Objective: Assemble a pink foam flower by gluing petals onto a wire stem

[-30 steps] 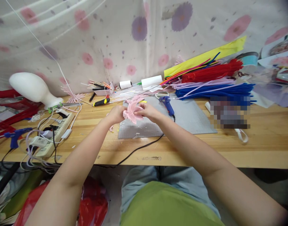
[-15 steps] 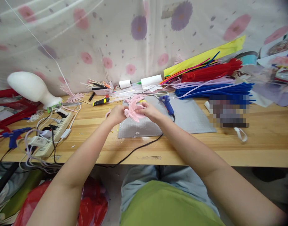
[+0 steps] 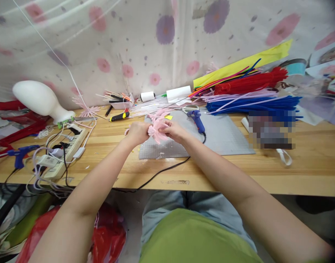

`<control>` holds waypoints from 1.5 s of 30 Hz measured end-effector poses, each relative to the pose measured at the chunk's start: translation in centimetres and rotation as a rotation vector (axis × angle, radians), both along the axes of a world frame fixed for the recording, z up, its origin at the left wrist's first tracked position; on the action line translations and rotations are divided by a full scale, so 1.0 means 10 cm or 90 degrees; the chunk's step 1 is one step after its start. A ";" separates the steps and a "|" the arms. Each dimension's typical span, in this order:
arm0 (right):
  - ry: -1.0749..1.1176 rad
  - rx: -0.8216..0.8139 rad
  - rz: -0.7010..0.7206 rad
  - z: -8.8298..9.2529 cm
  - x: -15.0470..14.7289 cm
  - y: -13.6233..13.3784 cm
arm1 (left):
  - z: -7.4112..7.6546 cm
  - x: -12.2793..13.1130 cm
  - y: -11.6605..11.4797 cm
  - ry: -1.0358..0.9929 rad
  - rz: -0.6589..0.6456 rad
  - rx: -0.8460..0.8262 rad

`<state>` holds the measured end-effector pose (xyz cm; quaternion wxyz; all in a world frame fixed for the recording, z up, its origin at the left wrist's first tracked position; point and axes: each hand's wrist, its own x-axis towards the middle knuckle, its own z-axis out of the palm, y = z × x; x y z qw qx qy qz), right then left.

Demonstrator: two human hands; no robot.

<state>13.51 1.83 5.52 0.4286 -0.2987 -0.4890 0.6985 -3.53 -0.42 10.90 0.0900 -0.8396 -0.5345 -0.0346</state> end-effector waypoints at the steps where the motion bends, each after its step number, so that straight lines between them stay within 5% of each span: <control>1: 0.002 -0.004 -0.006 0.00 -0.01 -0.01 | 0.00 0.00 -0.01 0.003 -0.002 0.002; 5: 0.006 -0.030 -0.035 0.05 -0.02 0.01 | 0.06 0.04 -0.04 -0.006 0.040 0.010; 13: -0.121 0.050 0.046 0.25 0.22 0.05 | 0.08 0.01 -0.02 -0.045 0.158 -0.022; 19: -0.153 0.064 -0.023 0.21 0.21 0.00 | 0.05 0.11 -0.04 -0.061 0.131 -0.046; 40: -0.154 0.021 0.020 0.16 0.15 0.15 | 0.00 0.06 0.14 0.045 0.109 -0.010; 45: -0.194 0.042 -0.045 0.12 0.09 0.16 | -0.04 0.05 0.14 0.034 0.108 0.004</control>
